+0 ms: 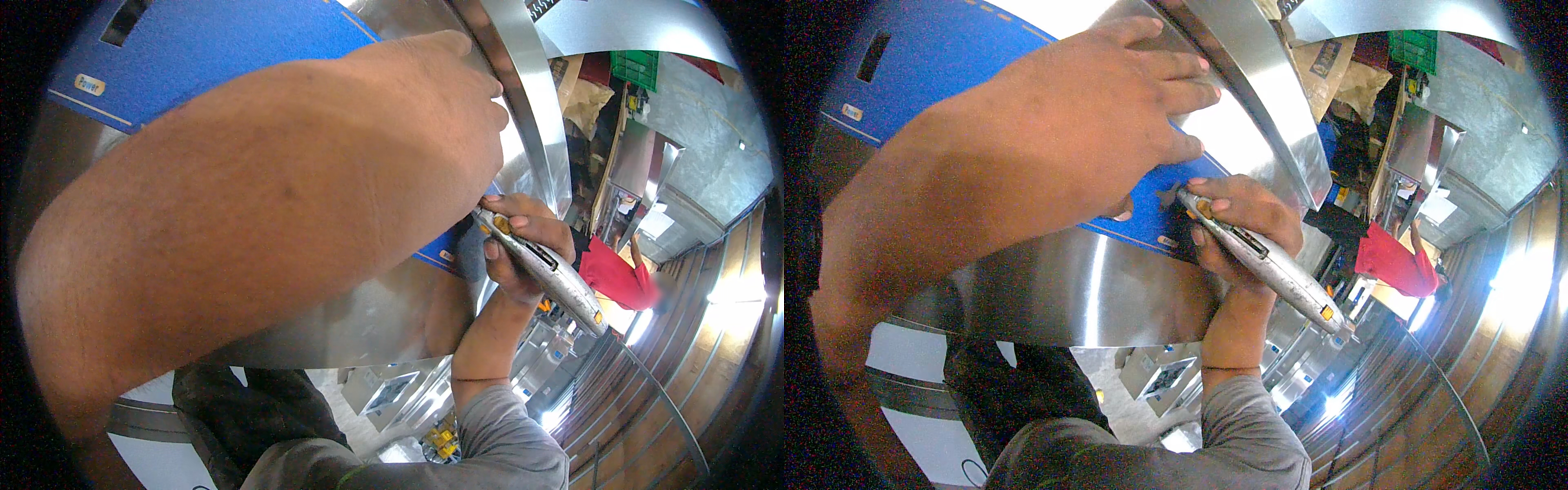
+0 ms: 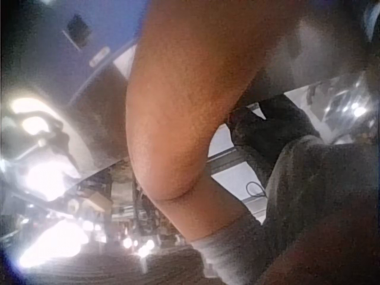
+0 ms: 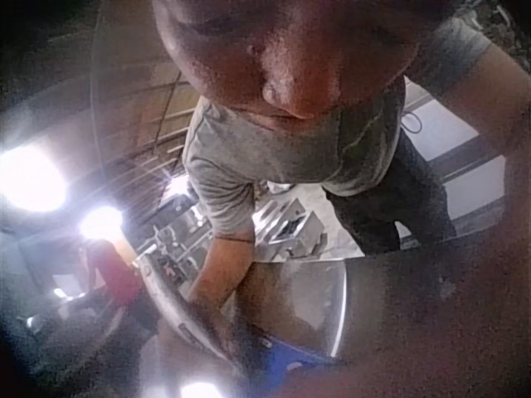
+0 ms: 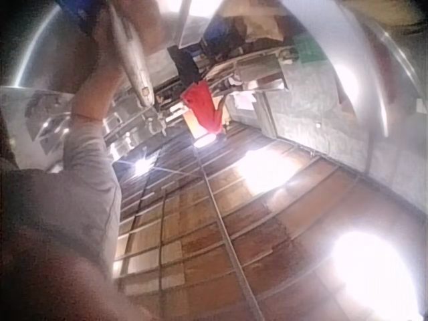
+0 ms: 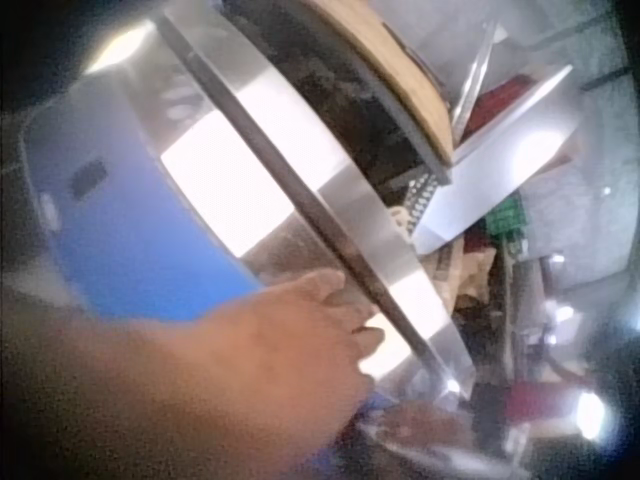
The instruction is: The person positions a blue sticker on a stainless steel panel, uses a yellow template to align it, then uses a utility knife to cut out shapes along the sticker's printed outlines. The person removes the cut pieces and continues trimming the sticker edges.
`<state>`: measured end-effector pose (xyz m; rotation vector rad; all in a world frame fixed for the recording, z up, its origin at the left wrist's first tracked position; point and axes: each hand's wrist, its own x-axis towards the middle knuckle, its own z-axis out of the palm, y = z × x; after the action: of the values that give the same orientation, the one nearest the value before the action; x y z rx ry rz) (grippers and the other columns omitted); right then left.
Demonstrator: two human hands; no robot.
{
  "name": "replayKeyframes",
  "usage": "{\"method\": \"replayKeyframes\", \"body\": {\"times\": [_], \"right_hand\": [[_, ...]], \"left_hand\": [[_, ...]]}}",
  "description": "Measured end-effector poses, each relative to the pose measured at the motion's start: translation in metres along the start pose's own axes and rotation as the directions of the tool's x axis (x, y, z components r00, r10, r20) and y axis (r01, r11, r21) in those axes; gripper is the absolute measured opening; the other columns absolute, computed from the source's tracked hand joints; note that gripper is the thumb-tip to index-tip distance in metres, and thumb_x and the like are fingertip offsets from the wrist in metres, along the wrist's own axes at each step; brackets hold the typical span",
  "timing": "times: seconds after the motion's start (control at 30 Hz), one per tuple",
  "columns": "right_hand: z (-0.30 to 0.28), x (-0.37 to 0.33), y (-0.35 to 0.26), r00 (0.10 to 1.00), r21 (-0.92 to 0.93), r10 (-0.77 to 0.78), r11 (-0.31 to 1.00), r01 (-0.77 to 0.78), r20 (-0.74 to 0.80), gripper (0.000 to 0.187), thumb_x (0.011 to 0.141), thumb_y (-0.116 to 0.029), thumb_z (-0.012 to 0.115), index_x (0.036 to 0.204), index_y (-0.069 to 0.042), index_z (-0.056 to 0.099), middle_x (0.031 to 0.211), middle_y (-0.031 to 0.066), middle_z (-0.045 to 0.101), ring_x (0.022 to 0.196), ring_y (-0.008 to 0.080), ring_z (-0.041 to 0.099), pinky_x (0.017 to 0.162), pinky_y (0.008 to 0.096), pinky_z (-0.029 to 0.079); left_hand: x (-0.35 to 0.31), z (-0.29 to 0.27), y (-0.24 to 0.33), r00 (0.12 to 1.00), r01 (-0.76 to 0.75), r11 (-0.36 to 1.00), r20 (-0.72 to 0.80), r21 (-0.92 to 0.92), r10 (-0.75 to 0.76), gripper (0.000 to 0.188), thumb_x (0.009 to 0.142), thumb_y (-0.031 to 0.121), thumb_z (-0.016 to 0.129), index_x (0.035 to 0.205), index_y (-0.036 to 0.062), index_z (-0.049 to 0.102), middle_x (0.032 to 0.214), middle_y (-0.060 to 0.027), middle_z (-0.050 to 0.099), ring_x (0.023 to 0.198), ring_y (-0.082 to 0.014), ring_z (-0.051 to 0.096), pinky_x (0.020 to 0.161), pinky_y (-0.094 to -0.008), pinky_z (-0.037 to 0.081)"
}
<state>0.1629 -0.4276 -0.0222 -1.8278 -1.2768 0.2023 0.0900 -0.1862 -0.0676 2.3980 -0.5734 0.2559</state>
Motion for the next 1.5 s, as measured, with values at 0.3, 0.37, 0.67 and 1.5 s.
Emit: {"method": "replayKeyframes", "body": {"times": [0.3, 0.37, 0.67, 1.5], "right_hand": [[0.004, 0.005, 0.0, 0.999, -0.046, -0.001, 0.999, -0.001, -0.039, 0.026, 0.079, -0.008, 0.08, 0.097, -0.002, 0.063, 0.084, 0.0138, 0.071, 0.083, 0.034, 0.074, 0.072, 0.0405, 0.061], [0.004, 0.004, 0.001, 0.999, -0.054, 0.002, 0.999, -0.004, -0.046, 0.026, 0.079, -0.009, 0.08, 0.097, -0.002, 0.063, 0.084, 0.0137, 0.071, 0.082, 0.0342, 0.075, 0.071, 0.0406, 0.061], [0.001, -0.002, -0.004, 0.998, -0.026, 0.058, 0.998, -0.058, -0.014, 0.038, 0.08, -0.01, 0.082, 0.104, -0.001, 0.054, 0.098, 0.0269, 0.069, 0.093, 0.0317, 0.071, 0.085, 0.0396, 0.056], [0.009, -0.004, -0.002, 0.984, 0.058, 0.118, 0.992, -0.111, -0.131, 0.031, 0.079, -0.006, 0.078, 0.102, -0.003, 0.059, 0.092, 0.0226, 0.072, 0.088, 0.0302, 0.072, 0.077, 0.0386, 0.058]], "left_hand": [[0.003, -0.008, 0.002, 0.998, -0.02, 0.999, 0.056, 0.041, 0.018, 0.052, 0.07, 0.027, 0.082, 0.12, 0.0152, 0.071, 0.141, -0.0101, 0.057, 0.14, -0.0261, 0.044, 0.118, -0.0456, 0.028], [0.003, -0.008, 0.002, 0.998, -0.022, 0.999, 0.053, 0.045, 0.02, 0.052, 0.07, 0.027, 0.082, 0.12, 0.015, 0.071, 0.141, -0.0104, 0.057, 0.14, -0.0263, 0.044, 0.118, -0.0453, 0.028], [0.004, -0.011, 0.0, 0.998, -0.035, 0.998, 0.056, 0.044, 0.033, 0.052, 0.069, 0.027, 0.082, 0.118, 0.014, 0.072, 0.141, -0.0113, 0.057, 0.14, -0.0268, 0.044, 0.118, -0.0441, 0.028], [0.004, -0.005, 0.002, 0.994, -0.054, 0.968, -0.081, 0.244, 0.076, 0.031, 0.074, 0.021, 0.074, 0.102, 0.0083, 0.074, 0.119, -0.0093, 0.065, 0.121, -0.0237, 0.055, 0.107, -0.0403, 0.038]]}}
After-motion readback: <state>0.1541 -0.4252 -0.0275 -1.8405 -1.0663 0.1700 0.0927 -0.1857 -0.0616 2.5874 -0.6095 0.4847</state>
